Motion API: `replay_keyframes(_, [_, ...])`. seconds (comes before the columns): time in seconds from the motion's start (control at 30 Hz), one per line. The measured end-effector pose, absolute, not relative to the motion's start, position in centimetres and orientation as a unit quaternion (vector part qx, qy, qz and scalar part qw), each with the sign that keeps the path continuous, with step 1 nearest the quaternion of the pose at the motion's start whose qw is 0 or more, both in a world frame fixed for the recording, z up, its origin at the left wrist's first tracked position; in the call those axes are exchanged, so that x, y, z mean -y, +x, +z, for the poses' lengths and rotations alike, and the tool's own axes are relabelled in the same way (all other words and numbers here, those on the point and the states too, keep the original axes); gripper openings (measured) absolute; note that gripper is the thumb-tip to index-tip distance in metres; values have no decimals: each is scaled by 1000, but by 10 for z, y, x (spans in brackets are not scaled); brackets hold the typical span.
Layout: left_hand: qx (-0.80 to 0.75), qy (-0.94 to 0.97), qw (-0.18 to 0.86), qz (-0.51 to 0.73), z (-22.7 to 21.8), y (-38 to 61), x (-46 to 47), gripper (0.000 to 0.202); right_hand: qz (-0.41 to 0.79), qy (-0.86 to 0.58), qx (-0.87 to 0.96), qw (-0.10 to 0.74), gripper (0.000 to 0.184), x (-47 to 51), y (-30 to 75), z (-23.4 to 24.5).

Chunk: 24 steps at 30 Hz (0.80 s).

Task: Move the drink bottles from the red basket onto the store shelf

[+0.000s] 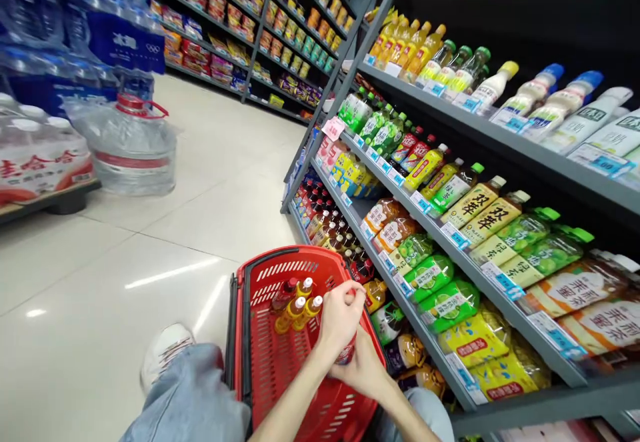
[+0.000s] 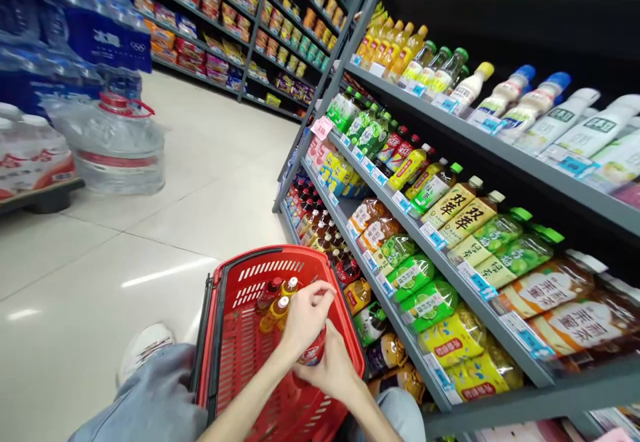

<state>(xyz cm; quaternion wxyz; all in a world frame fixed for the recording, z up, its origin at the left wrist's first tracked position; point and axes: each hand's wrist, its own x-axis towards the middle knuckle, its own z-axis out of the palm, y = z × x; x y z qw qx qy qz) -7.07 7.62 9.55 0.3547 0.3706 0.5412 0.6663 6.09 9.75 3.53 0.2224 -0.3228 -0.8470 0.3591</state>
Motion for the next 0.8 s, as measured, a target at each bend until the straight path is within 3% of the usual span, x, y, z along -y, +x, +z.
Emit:
replay_keyframes(0.3, [-478, 365, 306, 738, 108, -91, -63, 18, 216, -270, 931, 120, 40, -132, 40, 98])
replay_keyframes(0.43, [-373, 320, 349, 798, 116, -102, -62, 16, 182, -257, 939, 138, 41, -145, 37, 120])
replay_keyframes(0.57, [-323, 117, 383, 857, 119, -114, -67, 19, 149, -277, 920, 234, 46, -172, 37, 150])
replay_keyframes(0.67, [-320, -19, 492, 809, 112, -111, -74, 21, 118, -300, 877, 356, 41, -203, 33, 181])
replay_keyframes(0.8, [-322, 57, 563, 759, 103, -92, -82, 21, 105, -322, 790, 512, 45, -248, 19, 231])
